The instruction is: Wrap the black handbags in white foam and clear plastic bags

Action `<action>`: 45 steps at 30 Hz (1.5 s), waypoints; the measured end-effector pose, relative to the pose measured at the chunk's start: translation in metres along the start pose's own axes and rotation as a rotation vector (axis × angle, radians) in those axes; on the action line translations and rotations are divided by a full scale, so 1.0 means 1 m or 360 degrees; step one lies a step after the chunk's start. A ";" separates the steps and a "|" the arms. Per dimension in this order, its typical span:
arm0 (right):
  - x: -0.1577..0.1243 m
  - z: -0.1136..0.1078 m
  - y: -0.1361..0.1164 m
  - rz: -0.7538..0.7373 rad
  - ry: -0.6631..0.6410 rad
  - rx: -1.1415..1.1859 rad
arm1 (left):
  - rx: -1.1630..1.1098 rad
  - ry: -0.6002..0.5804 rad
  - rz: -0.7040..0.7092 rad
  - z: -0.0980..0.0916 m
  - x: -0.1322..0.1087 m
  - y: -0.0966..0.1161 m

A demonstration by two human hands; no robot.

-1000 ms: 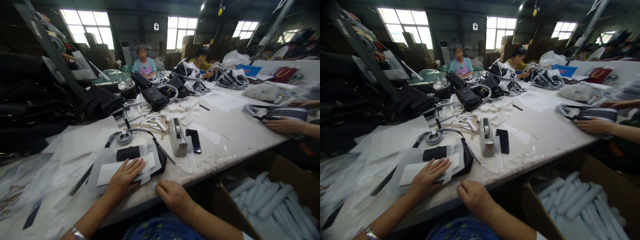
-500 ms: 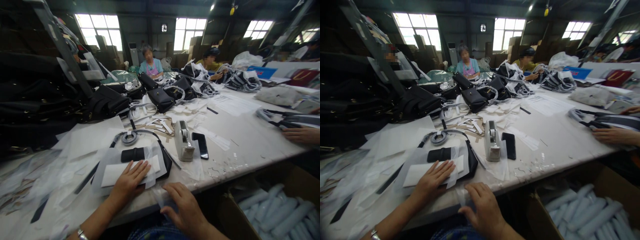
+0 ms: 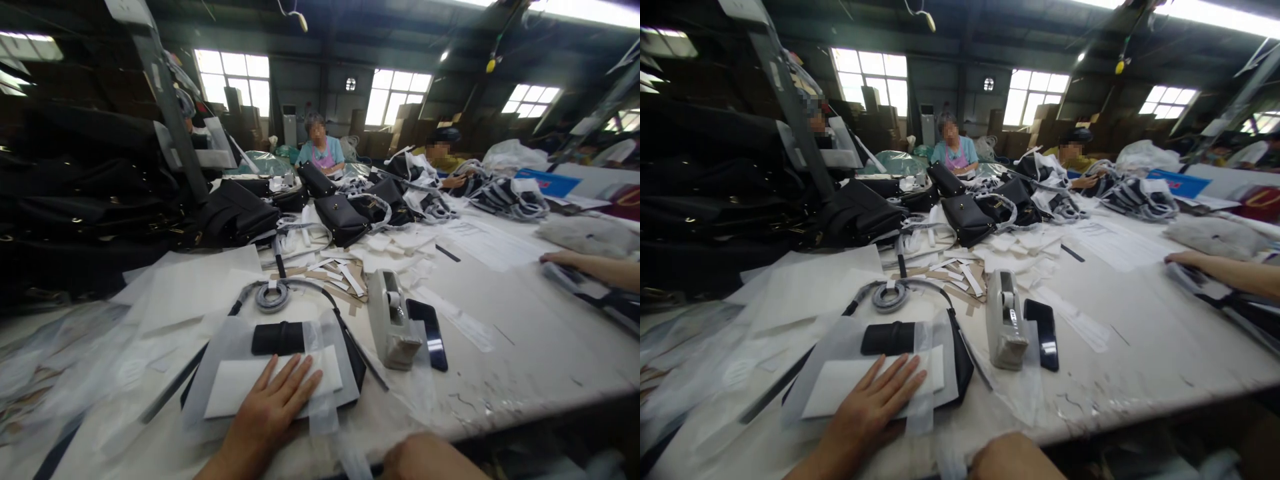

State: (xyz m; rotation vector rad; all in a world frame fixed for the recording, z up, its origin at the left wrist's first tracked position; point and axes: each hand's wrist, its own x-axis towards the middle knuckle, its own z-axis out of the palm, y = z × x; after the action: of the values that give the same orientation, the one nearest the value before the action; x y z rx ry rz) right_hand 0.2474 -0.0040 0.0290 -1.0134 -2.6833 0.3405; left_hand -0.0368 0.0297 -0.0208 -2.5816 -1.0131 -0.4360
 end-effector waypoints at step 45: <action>0.056 -0.026 0.011 0.0403 0.0513 0.0110 | 0.0126 0.0113 0.0126 0.007 -0.008 0.000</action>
State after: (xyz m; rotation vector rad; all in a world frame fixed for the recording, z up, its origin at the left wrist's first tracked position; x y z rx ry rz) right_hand 0.2219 0.0448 0.0586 -1.2697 -2.2488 0.2866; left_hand -0.0409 0.0280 -0.0304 -2.5076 -0.8833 -0.4543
